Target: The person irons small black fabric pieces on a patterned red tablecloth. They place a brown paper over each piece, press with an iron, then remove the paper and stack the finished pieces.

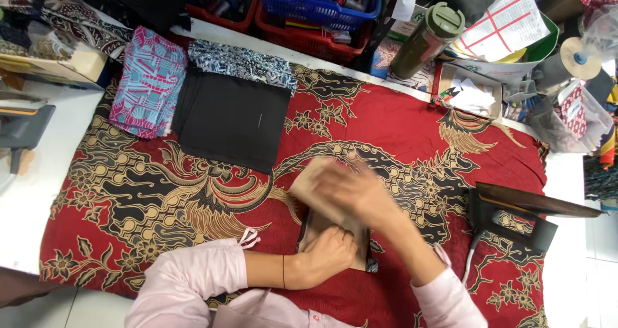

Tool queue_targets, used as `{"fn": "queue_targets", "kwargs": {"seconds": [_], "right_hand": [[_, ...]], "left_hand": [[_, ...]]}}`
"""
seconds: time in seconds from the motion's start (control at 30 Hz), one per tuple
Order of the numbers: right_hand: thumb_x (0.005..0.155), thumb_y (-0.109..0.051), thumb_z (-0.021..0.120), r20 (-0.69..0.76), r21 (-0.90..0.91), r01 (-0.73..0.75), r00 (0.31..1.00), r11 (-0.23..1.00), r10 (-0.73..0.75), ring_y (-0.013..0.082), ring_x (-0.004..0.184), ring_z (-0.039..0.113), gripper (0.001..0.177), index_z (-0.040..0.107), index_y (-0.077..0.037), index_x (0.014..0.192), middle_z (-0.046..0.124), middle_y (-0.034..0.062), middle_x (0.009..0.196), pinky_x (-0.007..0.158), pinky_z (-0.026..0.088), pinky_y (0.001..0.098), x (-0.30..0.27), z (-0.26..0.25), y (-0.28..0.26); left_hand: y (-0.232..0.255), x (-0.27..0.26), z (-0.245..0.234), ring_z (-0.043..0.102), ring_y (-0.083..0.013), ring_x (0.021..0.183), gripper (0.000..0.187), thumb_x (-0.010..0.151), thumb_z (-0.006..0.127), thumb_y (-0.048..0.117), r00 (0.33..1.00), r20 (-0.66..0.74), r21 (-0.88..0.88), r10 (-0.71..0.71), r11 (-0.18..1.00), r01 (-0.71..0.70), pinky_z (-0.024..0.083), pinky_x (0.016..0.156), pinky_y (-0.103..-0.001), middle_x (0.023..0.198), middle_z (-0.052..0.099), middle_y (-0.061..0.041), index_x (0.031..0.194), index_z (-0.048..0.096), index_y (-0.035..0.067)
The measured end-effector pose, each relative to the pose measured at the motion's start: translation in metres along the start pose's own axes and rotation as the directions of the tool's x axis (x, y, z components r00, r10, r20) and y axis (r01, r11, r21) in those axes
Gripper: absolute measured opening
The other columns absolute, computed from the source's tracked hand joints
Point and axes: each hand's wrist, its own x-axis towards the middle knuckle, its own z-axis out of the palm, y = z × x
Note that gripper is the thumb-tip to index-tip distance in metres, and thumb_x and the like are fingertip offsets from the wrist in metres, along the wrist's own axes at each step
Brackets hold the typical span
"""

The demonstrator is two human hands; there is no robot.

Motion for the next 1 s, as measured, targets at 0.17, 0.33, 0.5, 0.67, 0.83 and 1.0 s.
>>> {"fn": "queue_targets", "kwargs": {"seconds": [0.17,0.33,0.5,0.67,0.83,1.0], "right_hand": [[0.088,-0.019,0.057,0.193,0.09,0.211,0.955,0.973,-0.225,0.0239,0.146,0.045,0.051,0.065,-0.018,0.138,0.061,0.0004,0.145,0.126,0.019,0.0561,0.022,0.036,-0.019],[0.089,-0.018,0.057,0.279,0.008,0.169,0.946,0.986,-0.164,0.0241,0.146,0.045,0.048,0.065,-0.014,0.136,0.06,0.004,0.146,0.127,0.019,0.0548,0.005,0.043,-0.015],[0.089,-0.016,0.056,0.236,0.004,0.065,0.97,0.998,-0.064,0.0236,0.144,0.047,0.044,0.067,-0.013,0.132,0.06,0.0053,0.145,0.126,0.019,0.0559,-0.009,0.047,-0.012],[0.087,-0.013,0.055,0.202,-0.092,-0.007,0.979,0.996,0.025,0.021,0.14,0.049,0.046,0.068,-0.014,0.131,0.063,0.0034,0.141,0.123,0.017,0.0576,-0.012,0.049,0.001],[0.087,-0.012,0.054,0.195,-0.099,-0.119,0.971,0.988,0.136,0.02,0.134,0.054,0.043,0.069,-0.016,0.127,0.066,0.0013,0.137,0.124,0.016,0.0581,-0.013,0.055,0.005],[0.086,-0.011,0.054,0.256,-0.204,-0.214,0.93,0.955,0.263,0.019,0.127,0.059,0.042,0.069,-0.016,0.125,0.067,-0.0001,0.132,0.124,0.013,0.0604,-0.01,0.053,0.008]], "left_hand": [[0.013,-0.004,0.007,0.06,-0.0214,0.079,0.018,0.085,0.063,0.019,0.995,0.079,0.136,0.053,0.989,-0.064,0.043,0.072,-0.034,0.08,0.064,-0.008,0.087,0.072,0.004],[0.012,-0.001,-0.005,0.058,-0.0204,0.077,0.021,0.085,0.061,0.022,0.995,0.062,0.229,0.08,0.969,-0.092,0.042,0.072,-0.034,0.078,0.062,-0.007,0.087,0.072,0.003],[0.008,-0.002,-0.015,0.06,-0.021,0.076,0.023,0.085,0.061,0.022,0.99,0.082,0.269,0.115,0.954,-0.134,0.044,0.074,-0.035,0.077,0.063,-0.008,0.089,0.072,0.003],[0.005,0.003,-0.007,0.062,-0.0221,0.076,0.022,0.084,0.061,0.022,0.996,0.029,0.211,0.084,0.974,-0.088,0.045,0.072,-0.035,0.078,0.066,-0.01,0.088,0.072,0.003],[0.0,0.008,0.01,0.063,-0.0212,0.069,0.018,0.082,0.065,0.019,0.998,0.025,0.104,0.063,0.992,-0.065,0.045,0.065,-0.034,0.076,0.067,-0.011,0.083,0.072,0.002],[-0.007,0.016,0.009,0.064,-0.0228,0.073,0.015,0.078,0.068,0.018,0.998,0.037,-0.002,0.056,0.998,-0.056,0.045,0.066,-0.036,0.078,0.069,-0.011,0.078,0.074,0.004]]}}
